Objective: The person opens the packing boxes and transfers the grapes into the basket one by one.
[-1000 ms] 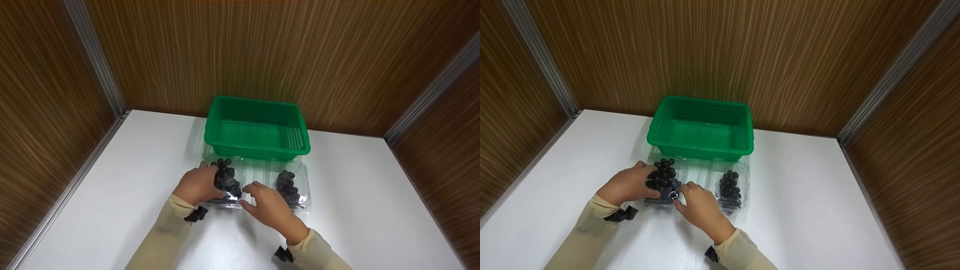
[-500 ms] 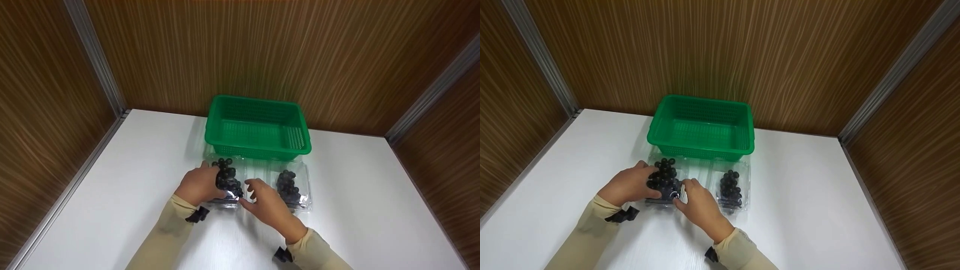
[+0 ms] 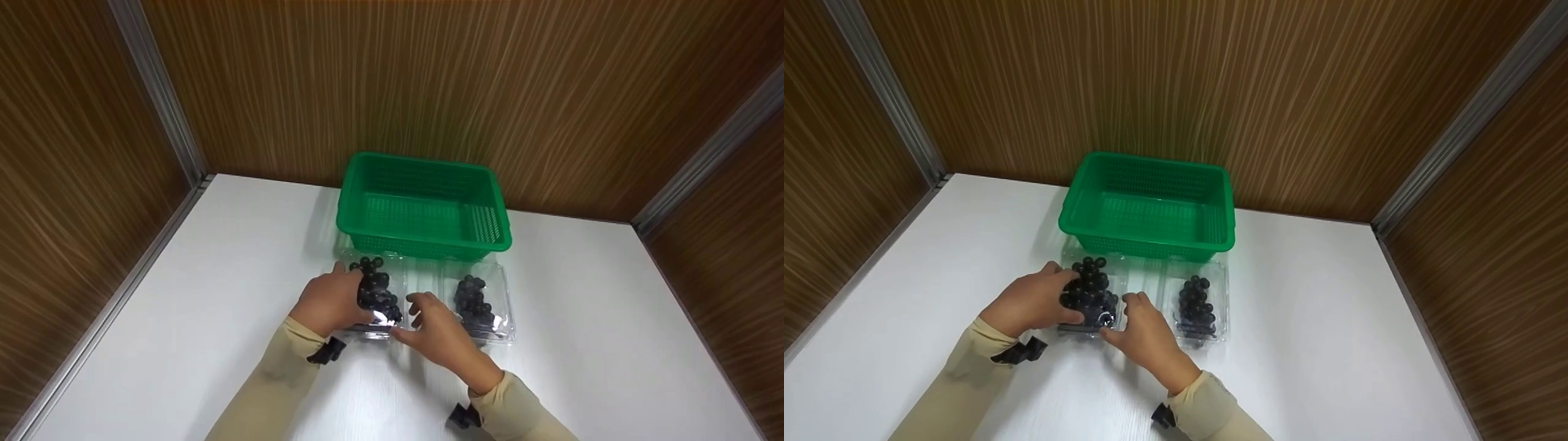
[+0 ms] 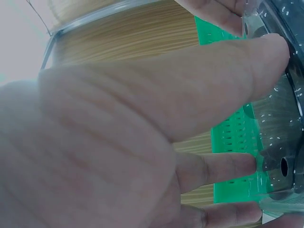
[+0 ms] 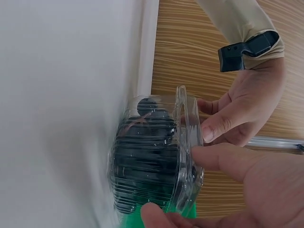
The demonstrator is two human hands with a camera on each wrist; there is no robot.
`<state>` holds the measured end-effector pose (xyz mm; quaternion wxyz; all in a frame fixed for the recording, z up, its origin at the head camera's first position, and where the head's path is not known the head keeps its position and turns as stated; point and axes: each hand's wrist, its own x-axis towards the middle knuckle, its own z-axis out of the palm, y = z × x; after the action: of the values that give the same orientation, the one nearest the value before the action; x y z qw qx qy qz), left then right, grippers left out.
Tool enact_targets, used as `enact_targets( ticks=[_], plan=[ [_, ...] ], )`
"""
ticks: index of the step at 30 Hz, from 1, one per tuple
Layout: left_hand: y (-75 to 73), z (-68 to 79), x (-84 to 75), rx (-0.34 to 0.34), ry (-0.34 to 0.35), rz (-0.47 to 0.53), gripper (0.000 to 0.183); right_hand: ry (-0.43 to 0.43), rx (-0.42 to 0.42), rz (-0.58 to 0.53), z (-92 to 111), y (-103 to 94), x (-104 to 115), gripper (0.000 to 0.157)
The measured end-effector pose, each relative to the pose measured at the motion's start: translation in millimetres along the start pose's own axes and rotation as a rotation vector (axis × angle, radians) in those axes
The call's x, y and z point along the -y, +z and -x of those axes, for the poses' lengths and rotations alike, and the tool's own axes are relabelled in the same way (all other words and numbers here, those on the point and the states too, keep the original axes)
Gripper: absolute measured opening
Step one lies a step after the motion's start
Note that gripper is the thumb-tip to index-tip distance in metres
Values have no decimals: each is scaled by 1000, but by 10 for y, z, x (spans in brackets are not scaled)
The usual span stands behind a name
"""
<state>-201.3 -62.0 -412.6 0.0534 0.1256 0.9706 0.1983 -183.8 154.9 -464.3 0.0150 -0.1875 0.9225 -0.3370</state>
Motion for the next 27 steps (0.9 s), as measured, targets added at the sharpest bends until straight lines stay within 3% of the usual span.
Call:
enact_targets(
  ticks=[5,13,20,27],
  plan=[
    [24,12,-39,17,8,-13,73,77,34,-26,21,-27,-47,67],
    [32,15,-63,19,23,-27,73,180,136,-197,22,-66,-87,66],
    [52,12,-66,26,30,-25,74,194,177,-218,38,-78,-98,53],
    [50,26,-58,11,66,-37,74,127,162,-152,23,-86,-101,45]
  ],
)
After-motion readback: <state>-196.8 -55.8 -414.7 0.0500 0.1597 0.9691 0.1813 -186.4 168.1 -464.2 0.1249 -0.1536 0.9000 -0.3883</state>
